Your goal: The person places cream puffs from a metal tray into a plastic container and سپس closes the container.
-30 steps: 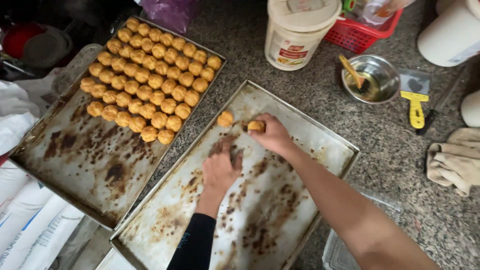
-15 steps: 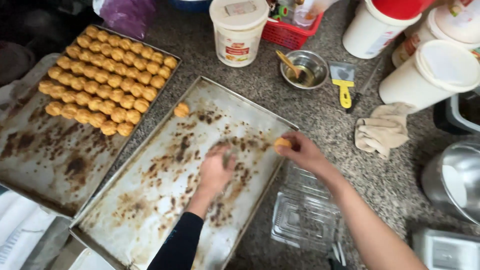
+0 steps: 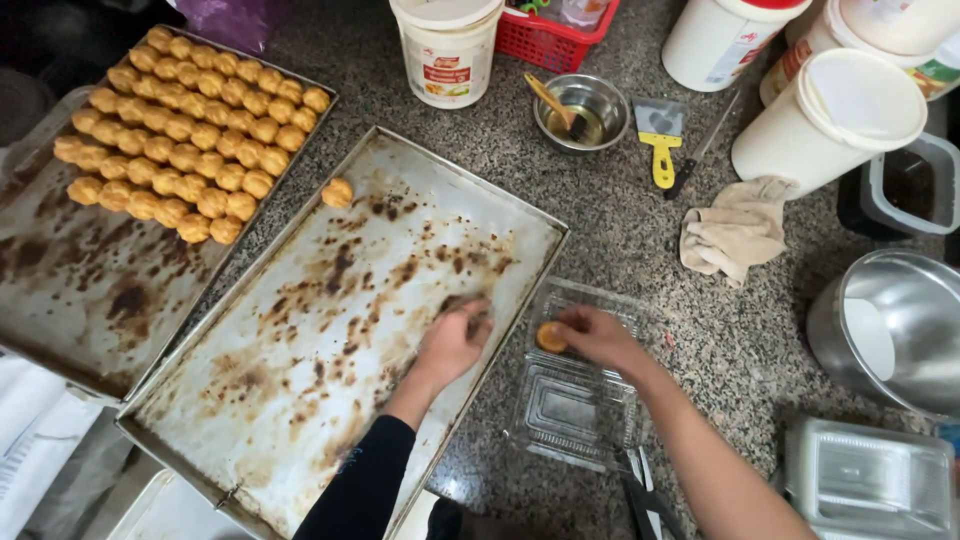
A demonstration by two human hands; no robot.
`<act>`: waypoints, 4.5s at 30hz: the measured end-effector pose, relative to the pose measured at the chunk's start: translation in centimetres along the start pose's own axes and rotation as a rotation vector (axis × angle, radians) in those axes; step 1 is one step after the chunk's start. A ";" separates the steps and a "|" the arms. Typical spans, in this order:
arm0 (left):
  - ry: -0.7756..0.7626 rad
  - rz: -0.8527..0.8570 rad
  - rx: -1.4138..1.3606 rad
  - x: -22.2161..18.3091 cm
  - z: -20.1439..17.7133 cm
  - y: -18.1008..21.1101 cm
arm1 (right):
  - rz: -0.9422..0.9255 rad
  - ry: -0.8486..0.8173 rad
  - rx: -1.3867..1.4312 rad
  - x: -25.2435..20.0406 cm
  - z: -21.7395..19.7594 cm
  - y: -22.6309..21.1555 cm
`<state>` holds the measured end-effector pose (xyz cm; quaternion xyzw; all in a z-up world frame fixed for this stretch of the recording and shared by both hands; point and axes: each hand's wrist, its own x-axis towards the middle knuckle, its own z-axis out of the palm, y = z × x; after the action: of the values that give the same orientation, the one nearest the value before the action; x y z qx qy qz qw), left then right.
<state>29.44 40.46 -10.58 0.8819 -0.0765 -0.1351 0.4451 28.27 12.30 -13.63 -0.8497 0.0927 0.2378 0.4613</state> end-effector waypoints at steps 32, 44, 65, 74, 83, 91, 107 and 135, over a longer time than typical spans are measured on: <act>0.236 -0.114 0.311 3.7 -17.4 -11.4 | -0.353 0.023 -0.448 21.4 18.9 -30.4; 0.171 -0.144 0.402 3.9 -17.0 -12.2 | -0.395 0.115 -0.185 16.8 13.0 -27.3; 0.104 0.137 -0.082 -3.9 2.6 3.7 | -0.177 0.119 -0.217 -2.8 -4.1 0.2; 0.105 0.138 -0.024 -5.2 2.5 4.7 | -0.097 -0.039 -0.175 -1.3 -2.9 2.9; 0.214 0.047 -0.029 -5.6 2.3 4.6 | -0.303 0.203 0.003 -0.5 -2.6 2.1; 0.511 0.284 -0.028 -8.3 -2.1 8.3 | -0.323 -0.179 0.568 -1.9 5.1 -11.5; 0.974 -0.264 -0.291 -15.4 -27.2 -26.0 | -0.128 -0.392 0.596 -5.2 18.5 -28.1; 0.363 -0.205 -1.407 -9.6 -30.1 -25.5 | 0.006 -0.050 0.756 -4.3 25.8 -27.9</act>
<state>29.91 81.00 -12.43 0.3988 0.1862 -0.0451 0.8968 26.84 48.97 -2.84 -0.6134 0.1653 0.2087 0.7435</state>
